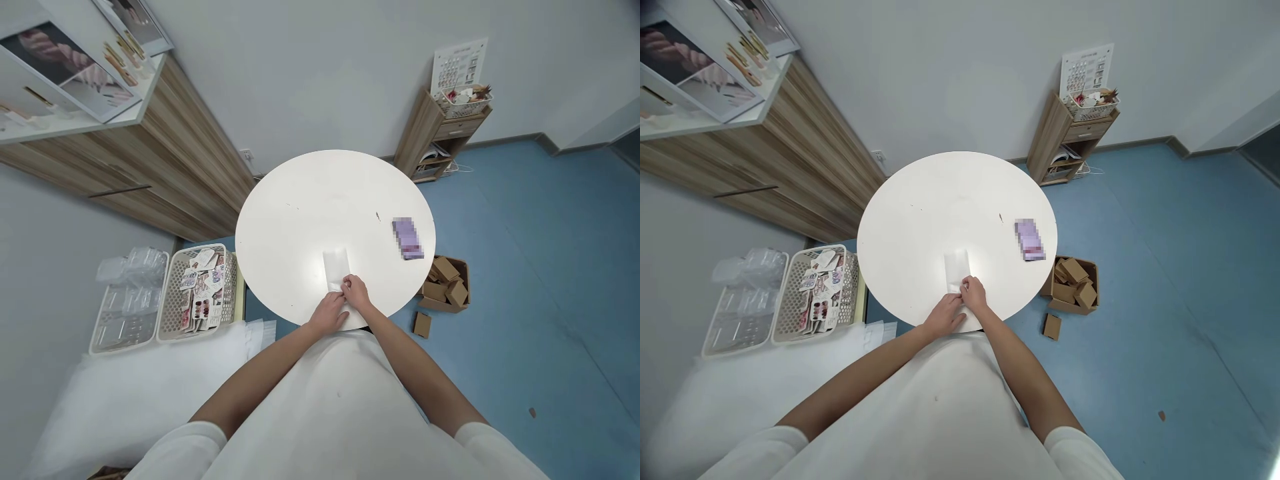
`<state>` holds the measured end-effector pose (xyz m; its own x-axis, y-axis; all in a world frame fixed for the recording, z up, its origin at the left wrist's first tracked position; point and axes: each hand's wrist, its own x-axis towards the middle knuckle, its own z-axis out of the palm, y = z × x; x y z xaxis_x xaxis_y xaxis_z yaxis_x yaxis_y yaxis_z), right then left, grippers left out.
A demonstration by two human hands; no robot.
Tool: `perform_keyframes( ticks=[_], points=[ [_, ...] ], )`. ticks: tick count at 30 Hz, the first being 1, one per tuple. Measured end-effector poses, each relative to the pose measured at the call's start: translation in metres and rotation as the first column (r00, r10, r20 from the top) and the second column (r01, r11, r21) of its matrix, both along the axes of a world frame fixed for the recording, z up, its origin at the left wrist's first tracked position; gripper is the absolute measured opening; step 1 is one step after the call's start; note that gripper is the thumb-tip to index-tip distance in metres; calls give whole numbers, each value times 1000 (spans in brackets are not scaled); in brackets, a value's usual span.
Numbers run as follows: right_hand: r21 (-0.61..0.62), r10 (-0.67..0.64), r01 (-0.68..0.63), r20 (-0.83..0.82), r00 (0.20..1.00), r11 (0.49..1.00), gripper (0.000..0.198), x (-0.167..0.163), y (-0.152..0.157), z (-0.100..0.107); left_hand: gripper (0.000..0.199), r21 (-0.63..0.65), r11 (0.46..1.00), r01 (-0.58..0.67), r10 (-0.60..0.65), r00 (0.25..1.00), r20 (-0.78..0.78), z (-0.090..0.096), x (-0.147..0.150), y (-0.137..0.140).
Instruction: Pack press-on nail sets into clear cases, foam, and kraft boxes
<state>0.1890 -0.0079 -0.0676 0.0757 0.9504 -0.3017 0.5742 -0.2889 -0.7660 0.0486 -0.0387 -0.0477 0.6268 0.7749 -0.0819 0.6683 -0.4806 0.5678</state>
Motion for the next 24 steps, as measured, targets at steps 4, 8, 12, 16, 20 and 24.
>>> perform_keyframes(
  ticks=[4,8,12,16,20,24],
  points=[
    [23,14,-14,-1,1000,1000,17,0,0,-4,29,36,993,-115,112,992,62,-3,-14,11],
    [42,59,-58,-24,998,997,22,6,-2,-4,38,82,992,-96,97,995,-3,-7,-5,30],
    [179,194,-195,24,981,964,37,19,-13,2,43,41,995,-89,91,995,-44,-12,3,34],
    [235,466,-511,222,856,827,66,32,-18,8,47,-34,992,-121,122,992,11,-15,2,36],
    [131,607,-680,355,712,721,72,32,-10,15,60,-178,961,-214,229,971,70,-11,2,45],
    [62,655,-722,374,657,689,53,27,-12,28,59,-370,898,-240,293,951,95,-2,-2,43]
  ],
)
